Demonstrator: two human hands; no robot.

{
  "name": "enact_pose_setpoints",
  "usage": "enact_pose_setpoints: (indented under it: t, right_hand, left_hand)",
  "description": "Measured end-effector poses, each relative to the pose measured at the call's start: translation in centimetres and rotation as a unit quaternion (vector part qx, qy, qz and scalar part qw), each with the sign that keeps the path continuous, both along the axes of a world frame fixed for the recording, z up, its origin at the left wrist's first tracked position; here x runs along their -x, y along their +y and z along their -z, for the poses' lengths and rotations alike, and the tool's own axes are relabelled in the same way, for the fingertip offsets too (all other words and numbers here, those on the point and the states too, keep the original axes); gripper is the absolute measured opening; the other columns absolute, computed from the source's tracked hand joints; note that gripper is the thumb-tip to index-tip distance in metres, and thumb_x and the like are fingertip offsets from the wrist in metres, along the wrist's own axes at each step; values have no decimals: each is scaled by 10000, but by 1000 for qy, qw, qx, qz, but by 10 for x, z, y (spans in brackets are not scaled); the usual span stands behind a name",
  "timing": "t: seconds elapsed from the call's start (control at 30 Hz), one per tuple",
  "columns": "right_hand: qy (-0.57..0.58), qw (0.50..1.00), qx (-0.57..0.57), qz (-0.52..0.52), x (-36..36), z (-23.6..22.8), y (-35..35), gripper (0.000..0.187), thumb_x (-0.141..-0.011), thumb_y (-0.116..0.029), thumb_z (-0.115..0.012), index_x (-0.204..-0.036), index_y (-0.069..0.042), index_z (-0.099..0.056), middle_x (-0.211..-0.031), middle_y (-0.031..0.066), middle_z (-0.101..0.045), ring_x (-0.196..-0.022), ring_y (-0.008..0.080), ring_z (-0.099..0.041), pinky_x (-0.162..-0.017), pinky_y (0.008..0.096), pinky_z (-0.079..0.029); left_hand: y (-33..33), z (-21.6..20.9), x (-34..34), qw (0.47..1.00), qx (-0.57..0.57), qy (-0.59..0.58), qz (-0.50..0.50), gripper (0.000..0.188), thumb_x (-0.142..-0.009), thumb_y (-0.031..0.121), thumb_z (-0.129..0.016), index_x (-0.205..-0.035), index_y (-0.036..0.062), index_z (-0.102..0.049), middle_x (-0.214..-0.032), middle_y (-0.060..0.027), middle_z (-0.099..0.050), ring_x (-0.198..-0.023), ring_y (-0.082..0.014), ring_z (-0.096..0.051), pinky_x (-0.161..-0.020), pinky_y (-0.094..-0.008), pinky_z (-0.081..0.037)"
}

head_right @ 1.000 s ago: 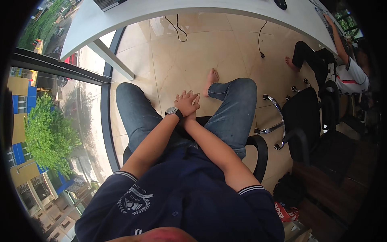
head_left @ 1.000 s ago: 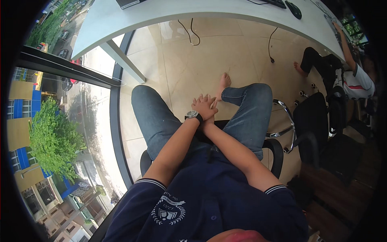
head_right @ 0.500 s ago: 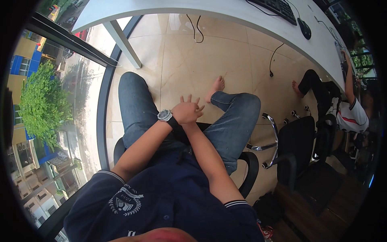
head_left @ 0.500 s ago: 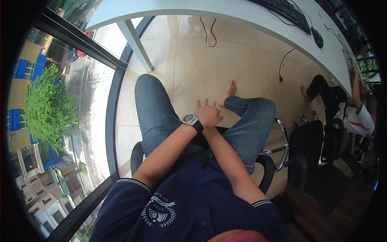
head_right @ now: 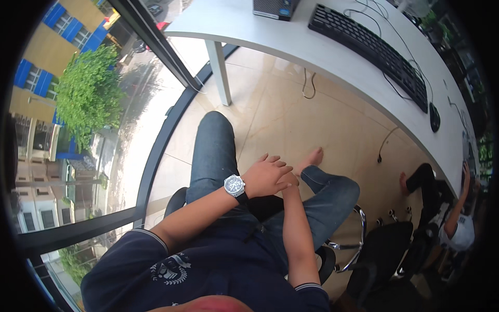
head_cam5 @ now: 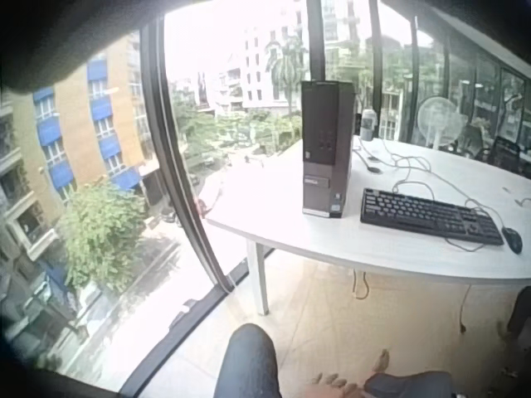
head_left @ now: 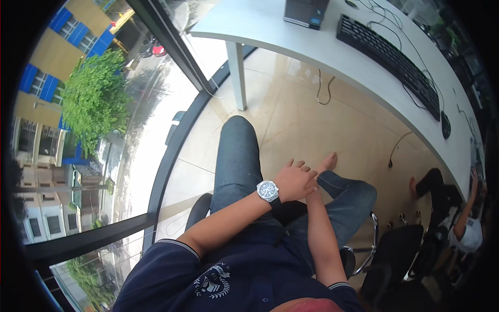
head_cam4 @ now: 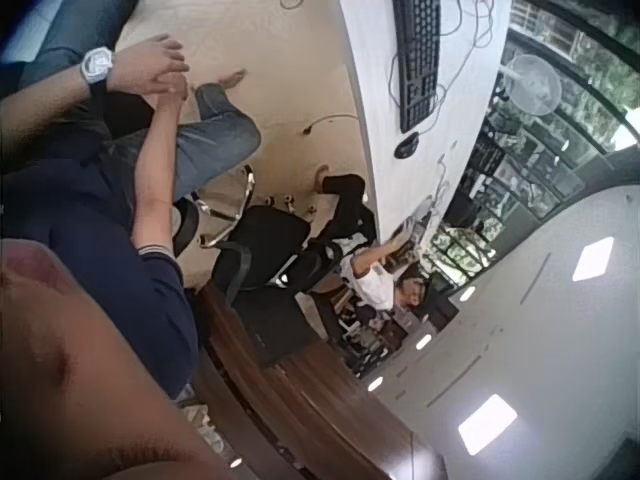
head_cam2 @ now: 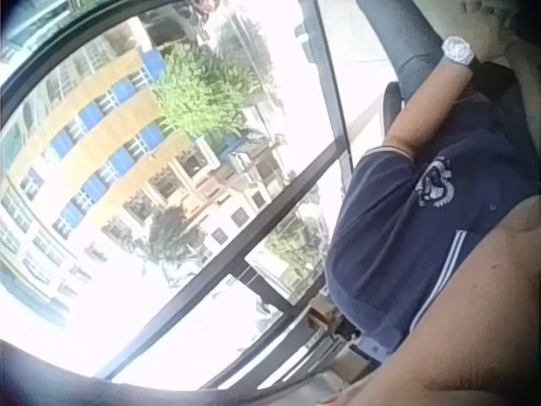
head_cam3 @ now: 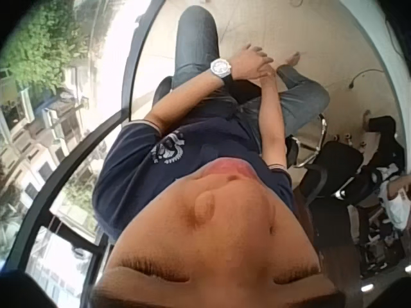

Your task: The person is assembling a desktop computer by installing internal components and connecting cables.

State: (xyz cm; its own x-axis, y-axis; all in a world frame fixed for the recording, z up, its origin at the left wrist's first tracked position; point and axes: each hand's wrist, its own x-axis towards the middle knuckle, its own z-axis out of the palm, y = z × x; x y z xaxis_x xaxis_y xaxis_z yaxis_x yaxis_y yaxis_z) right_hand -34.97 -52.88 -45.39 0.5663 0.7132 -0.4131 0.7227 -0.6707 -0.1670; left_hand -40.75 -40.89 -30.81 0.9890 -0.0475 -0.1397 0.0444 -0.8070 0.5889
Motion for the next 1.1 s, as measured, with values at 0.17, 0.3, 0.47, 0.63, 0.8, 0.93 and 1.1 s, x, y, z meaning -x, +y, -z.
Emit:
enact_pose_setpoints:
  t: [0.17, 0.3, 0.47, 0.63, 0.8, 0.93, 1.1]
  right_hand:
    - [22, 980, -195, -33, -52, -57, -2, 154, -880, -192, -683, -894, -39, -685, -858, 188, -703, -905, 391, -677, -795, 493, -523]
    - [-144, 967, -184, 105, -142, -151, -38, 178, -914, -131, -675, -863, 39, -663, -791, 201, -647, -735, 362, -634, -686, 448, -500]
    - [-28, 847, -493, 198, -174, -301, -96, 158, -990, -111, -631, -917, 28, -653, -876, 61, -658, -854, 165, -616, -787, 284, -474]
    - [165, 580, -790, -115, -119, -332, -124, 387, -1062, -270, -447, -705, -129, -493, -676, -11, -424, -631, 120, -389, -649, 292, -342]
    - [16, 730, -613, 301, -102, -222, -115, 490, -1076, -261, -393, -617, -145, -265, -548, -5, -215, -534, 115, -231, -526, 320, -218]
    - [90, 471, -859, 177, -137, -297, -187, 498, -1072, -320, -418, -619, -143, -313, -588, 6, -299, -540, 141, -289, -543, 293, -312]
    - [60, 476, -875, -60, -108, -329, -200, 450, -1058, -276, -466, -619, -218, -382, -564, -28, -361, -555, 123, -413, -503, 298, -289]
  left_hand:
    - [105, -3, 53, 957, -233, -34, -172, 475, -908, 401, -673, -1266, 88, -669, -1390, -97, -606, -1429, -300, -433, -1205, -643, -208]
    - [140, 4, 88, 957, -200, -103, -186, 312, -888, 328, -680, -1107, 116, -746, -1352, -47, -639, -1418, -247, -442, -1214, -635, -196]
    - [144, 8, 101, 948, -188, -101, -236, 227, -886, 302, -672, -1000, 138, -780, -1293, -18, -677, -1384, -233, -475, -1211, -629, -209]
    - [142, 5, 107, 952, -178, -89, -233, 217, -882, 292, -673, -973, 125, -777, -1275, -20, -681, -1373, -236, -482, -1202, -640, -215]
    - [143, 2, 109, 947, -207, -101, -225, 215, -878, 294, -672, -978, 141, -785, -1265, 2, -681, -1381, -229, -475, -1200, -644, -224]
    - [145, 3, 108, 955, -164, -110, -219, 206, -881, 295, -675, -982, 158, -790, -1268, 2, -686, -1384, -224, -476, -1200, -642, -216]
    - [141, 10, 104, 952, -173, -117, -224, 215, -882, 303, -680, -999, 156, -784, -1284, -12, -684, -1393, -229, -463, -1203, -638, -214]
